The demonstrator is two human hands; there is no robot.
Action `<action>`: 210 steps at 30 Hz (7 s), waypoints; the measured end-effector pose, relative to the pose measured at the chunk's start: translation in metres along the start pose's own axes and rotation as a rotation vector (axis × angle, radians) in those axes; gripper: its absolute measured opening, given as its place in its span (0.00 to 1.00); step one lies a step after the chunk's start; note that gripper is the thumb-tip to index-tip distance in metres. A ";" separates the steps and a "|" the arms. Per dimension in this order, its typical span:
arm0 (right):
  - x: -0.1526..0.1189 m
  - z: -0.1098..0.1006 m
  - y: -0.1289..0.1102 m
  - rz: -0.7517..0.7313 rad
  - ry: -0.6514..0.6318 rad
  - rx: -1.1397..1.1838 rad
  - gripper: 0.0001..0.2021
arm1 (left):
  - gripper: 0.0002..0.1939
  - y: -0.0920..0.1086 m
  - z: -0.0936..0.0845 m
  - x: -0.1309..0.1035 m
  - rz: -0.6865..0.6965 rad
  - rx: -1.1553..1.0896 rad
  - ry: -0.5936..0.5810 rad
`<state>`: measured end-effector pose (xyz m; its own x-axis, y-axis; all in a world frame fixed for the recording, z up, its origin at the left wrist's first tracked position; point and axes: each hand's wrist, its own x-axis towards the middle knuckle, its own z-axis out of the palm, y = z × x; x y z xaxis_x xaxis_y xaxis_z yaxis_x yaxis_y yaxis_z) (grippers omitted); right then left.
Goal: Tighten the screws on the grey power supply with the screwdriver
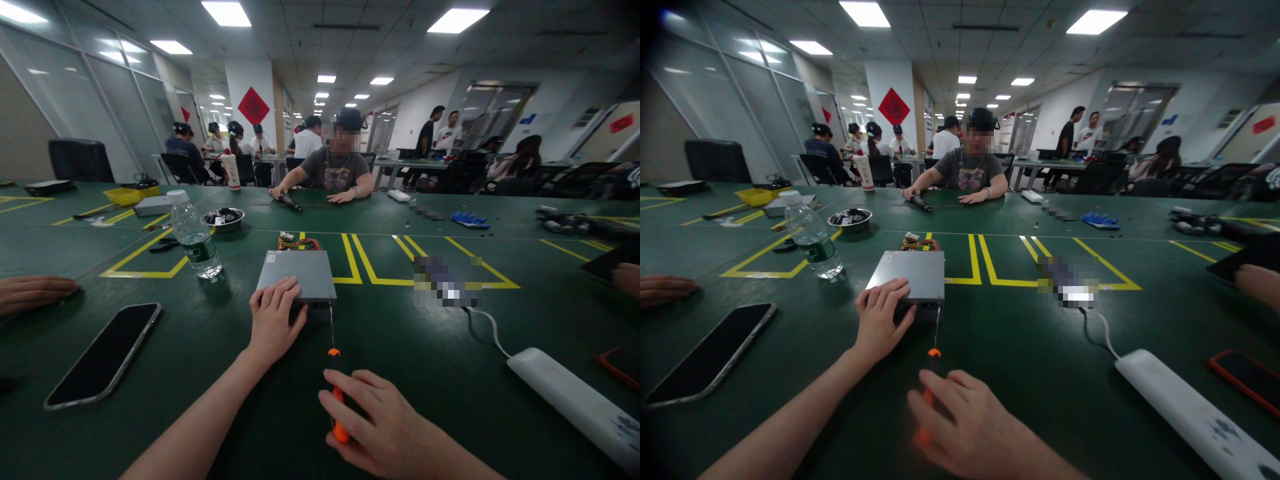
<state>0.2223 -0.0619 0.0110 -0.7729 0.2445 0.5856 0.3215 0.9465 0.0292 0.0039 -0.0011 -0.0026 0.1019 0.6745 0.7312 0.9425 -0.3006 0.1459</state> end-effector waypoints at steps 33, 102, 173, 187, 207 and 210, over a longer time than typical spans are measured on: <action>0.002 0.005 0.002 0.015 0.233 -0.016 0.09 | 0.14 0.001 -0.003 0.001 -0.014 -0.008 -0.018; 0.018 0.011 -0.007 -0.069 -0.002 0.081 0.14 | 0.14 0.001 -0.002 0.001 -0.016 -0.013 -0.019; 0.026 0.021 -0.015 -0.075 0.134 0.014 0.06 | 0.14 0.001 -0.002 0.000 -0.026 -0.038 -0.027; 0.028 0.020 -0.015 -0.044 0.160 0.003 0.10 | 0.14 0.001 -0.002 0.000 -0.006 -0.019 -0.011; 0.034 0.011 -0.018 -0.014 0.012 0.047 0.17 | 0.14 0.002 -0.002 0.001 -0.019 -0.021 -0.011; 0.035 0.011 -0.018 -0.044 -0.004 0.009 0.15 | 0.14 0.001 -0.001 0.000 -0.020 -0.026 -0.016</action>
<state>0.1835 -0.0682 0.0217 -0.7884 0.2035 0.5806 0.2823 0.9582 0.0474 0.0047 -0.0021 -0.0012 0.0883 0.6914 0.7171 0.9360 -0.3039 0.1777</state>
